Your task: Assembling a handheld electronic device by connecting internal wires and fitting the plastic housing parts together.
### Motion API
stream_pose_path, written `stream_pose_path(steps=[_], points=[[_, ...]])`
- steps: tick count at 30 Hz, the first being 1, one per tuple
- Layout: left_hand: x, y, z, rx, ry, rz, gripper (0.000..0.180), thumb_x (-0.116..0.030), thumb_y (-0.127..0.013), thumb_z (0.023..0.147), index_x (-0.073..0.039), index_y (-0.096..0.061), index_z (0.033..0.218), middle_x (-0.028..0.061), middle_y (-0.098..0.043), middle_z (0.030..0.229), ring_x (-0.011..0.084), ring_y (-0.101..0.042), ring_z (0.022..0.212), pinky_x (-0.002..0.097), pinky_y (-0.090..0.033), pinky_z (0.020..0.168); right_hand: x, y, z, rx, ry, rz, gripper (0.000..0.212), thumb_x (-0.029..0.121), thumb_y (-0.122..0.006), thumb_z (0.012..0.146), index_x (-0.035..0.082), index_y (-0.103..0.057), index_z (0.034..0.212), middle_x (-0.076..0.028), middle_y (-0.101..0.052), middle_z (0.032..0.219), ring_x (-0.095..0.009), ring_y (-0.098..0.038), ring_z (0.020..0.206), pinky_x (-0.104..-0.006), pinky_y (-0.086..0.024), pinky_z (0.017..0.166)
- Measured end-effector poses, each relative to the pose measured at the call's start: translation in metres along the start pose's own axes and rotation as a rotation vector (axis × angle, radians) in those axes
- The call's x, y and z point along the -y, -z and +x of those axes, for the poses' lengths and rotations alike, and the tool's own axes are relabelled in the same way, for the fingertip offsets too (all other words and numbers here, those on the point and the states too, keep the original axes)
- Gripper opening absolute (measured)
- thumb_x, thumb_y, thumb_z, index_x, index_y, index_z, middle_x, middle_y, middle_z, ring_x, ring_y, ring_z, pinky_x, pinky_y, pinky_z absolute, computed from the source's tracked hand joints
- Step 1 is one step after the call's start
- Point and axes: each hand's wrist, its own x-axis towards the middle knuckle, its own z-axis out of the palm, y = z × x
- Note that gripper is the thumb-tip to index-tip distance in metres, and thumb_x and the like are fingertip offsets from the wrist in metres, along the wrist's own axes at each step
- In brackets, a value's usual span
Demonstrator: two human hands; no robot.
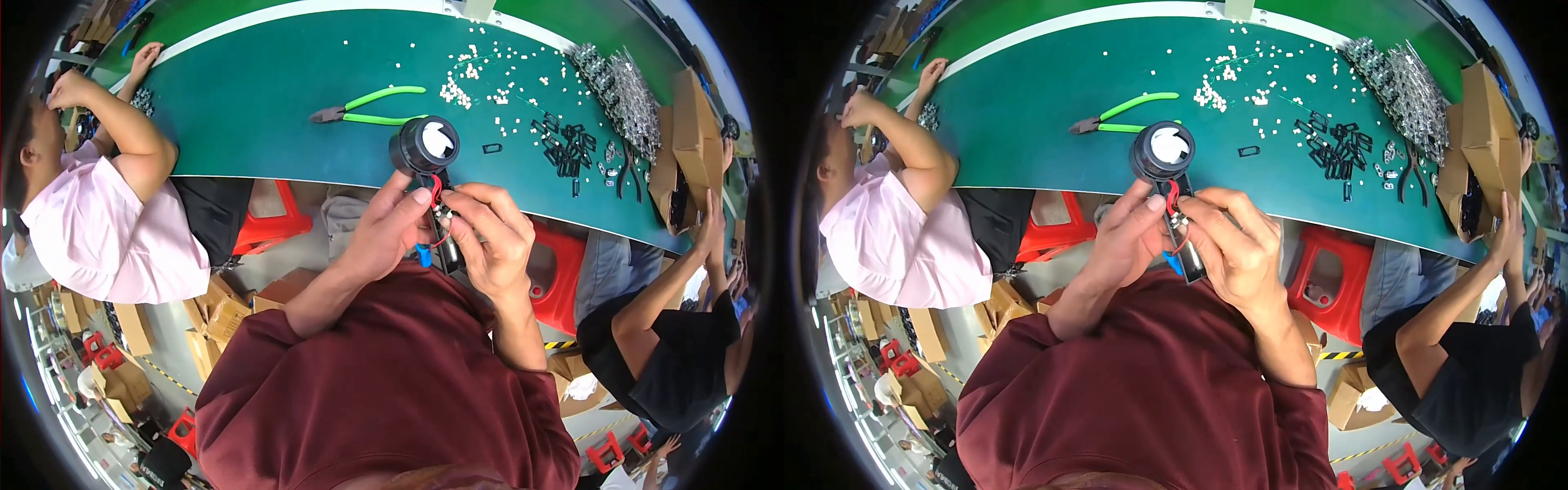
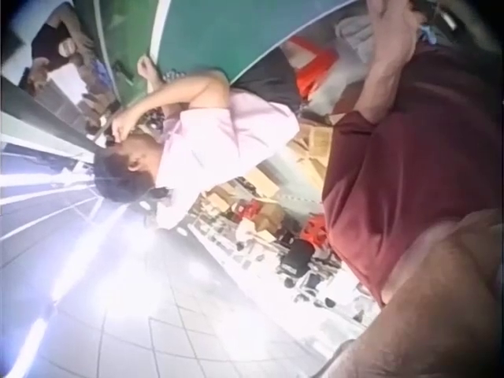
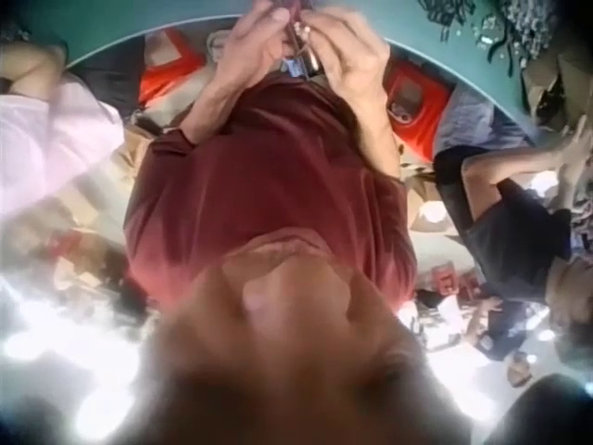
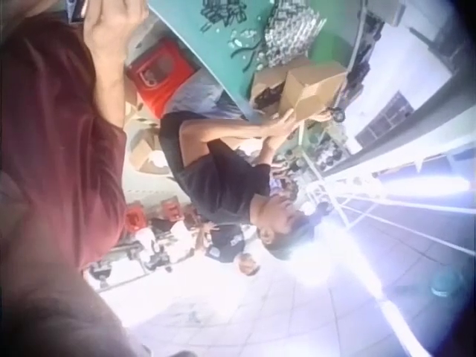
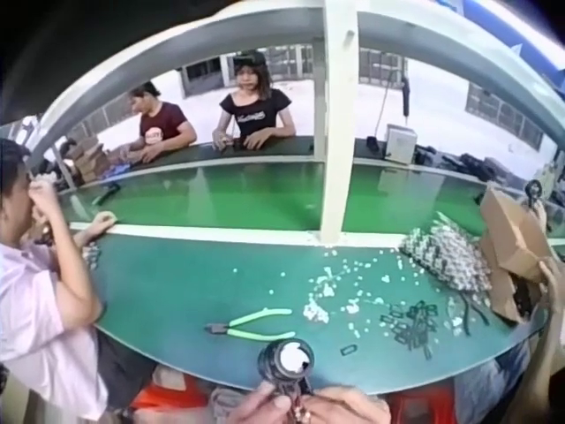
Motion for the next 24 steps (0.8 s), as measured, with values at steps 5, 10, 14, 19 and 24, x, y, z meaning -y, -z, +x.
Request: stream_pose_path(steps=[5,10,14,19,24], points=[[0.002,0.004,0.007,-0.003,-0.018,-0.028,0.05,-0.016,-0.046,0.11,-0.009,-0.03,0.158,0.0101,-0.056,0.132,0.0193,-0.059,0.119,0.0403,-0.057,0.094,-0.001,-0.002,0.005,-0.014,-0.045,0.094,0.023,0.003,-0.081,0.081,0.003,-0.077,0.103,-0.01,-0.07,0.099,-0.024,-0.07,0.075,-0.0332,-0.055,0.062],[0.004,0.007,0.012,-0.01,-0.026,-0.087,0.045,-0.012,-0.05,0.108,-0.006,-0.041,0.152,0.0083,-0.06,0.129,0.0184,-0.061,0.117,0.0401,-0.054,0.097,-0.008,-0.002,0.009,0.006,-0.068,0.13,0.021,0.006,-0.082,0.082,0.002,-0.078,0.102,-0.011,-0.072,0.093,-0.027,-0.071,0.08,-0.039,-0.055,0.083],[0.0,0.013,0.017,-0.015,-0.048,-0.077,0.034,-0.012,-0.054,0.107,-0.003,-0.053,0.139,0.0093,-0.065,0.125,0.0181,-0.062,0.118,0.0394,-0.054,0.099,-0.013,-0.005,0.011,-0.001,-0.093,0.249,0.019,0.008,-0.081,0.083,0.003,-0.077,0.101,-0.011,-0.074,0.088,-0.028,-0.072,0.082,-0.0455,-0.051,0.098],[0.007,0.02,0.024,0.0,-0.027,-0.026,0.037,-0.011,-0.058,0.105,-0.003,-0.052,0.14,0.0088,-0.068,0.123,0.0159,-0.065,0.113,0.0367,-0.054,0.097,-0.008,-0.007,0.016,-0.033,-0.142,0.179,0.017,0.01,-0.08,0.086,0.004,-0.076,0.101,-0.008,-0.076,0.084,-0.025,-0.073,0.079,-0.0491,-0.045,0.105],[0.01,0.015,0.03,-0.044,-0.068,0.056,0.042,-0.005,-0.063,0.102,-0.004,-0.05,0.142,0.0085,-0.07,0.115,0.0129,-0.067,0.106,0.032,-0.055,0.093,0.006,-0.004,0.03,-0.016,-0.061,-0.119,0.016,0.01,-0.08,0.082,0.005,-0.074,0.096,-0.007,-0.072,0.077,-0.024,-0.069,0.069,-0.0484,-0.045,0.103]])
